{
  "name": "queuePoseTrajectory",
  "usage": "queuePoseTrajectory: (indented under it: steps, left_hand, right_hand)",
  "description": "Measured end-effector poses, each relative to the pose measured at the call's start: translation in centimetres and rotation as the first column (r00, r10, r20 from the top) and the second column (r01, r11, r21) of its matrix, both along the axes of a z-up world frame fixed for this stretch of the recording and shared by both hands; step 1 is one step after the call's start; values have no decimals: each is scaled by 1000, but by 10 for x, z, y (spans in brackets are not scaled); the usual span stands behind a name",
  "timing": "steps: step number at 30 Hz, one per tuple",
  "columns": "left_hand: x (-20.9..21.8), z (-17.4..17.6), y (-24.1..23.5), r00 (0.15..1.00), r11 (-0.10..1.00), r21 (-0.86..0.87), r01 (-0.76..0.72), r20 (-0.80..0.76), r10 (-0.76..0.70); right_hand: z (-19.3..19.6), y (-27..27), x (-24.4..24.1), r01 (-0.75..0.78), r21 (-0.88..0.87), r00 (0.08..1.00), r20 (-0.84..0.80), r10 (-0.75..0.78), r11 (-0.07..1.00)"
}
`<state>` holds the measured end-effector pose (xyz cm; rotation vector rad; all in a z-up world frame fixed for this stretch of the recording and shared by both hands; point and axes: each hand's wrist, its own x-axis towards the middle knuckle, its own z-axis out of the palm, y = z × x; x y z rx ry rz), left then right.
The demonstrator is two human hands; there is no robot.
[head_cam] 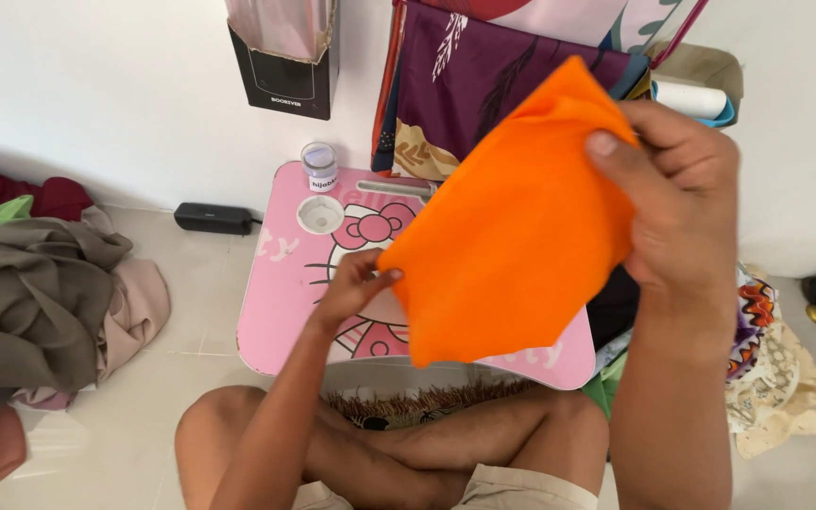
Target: The person folds an orange cloth on a pink Hello Kitty lap desk, uses a lint roller to clean the surface, then places the folded cloth into a clear plastic bag and seals it.
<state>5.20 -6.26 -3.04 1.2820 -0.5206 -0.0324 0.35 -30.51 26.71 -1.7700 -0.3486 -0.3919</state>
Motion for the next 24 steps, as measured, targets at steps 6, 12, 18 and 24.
queuePoseTrajectory:
  steps: [6,12,18,24]
  left_hand:
    - [-21,44,88,962,946,175,-271,31,270]
    - [-30,148,119,941,764,583,-277,2,339]
    - [28,122,93,978,592,795,-133,9,208]
    - [47,4,63,848,299,793,-530,498,181]
  right_hand:
    - [-22,-44,-1,200,216,972,-168,-165,956]
    - [-86,-91,15,306,310,927,-310,-209,900]
    - [-188,-124,32,360,232,886,-388,-253,904]
    - [-349,-200,54,436,18,766,-531,-361,900]
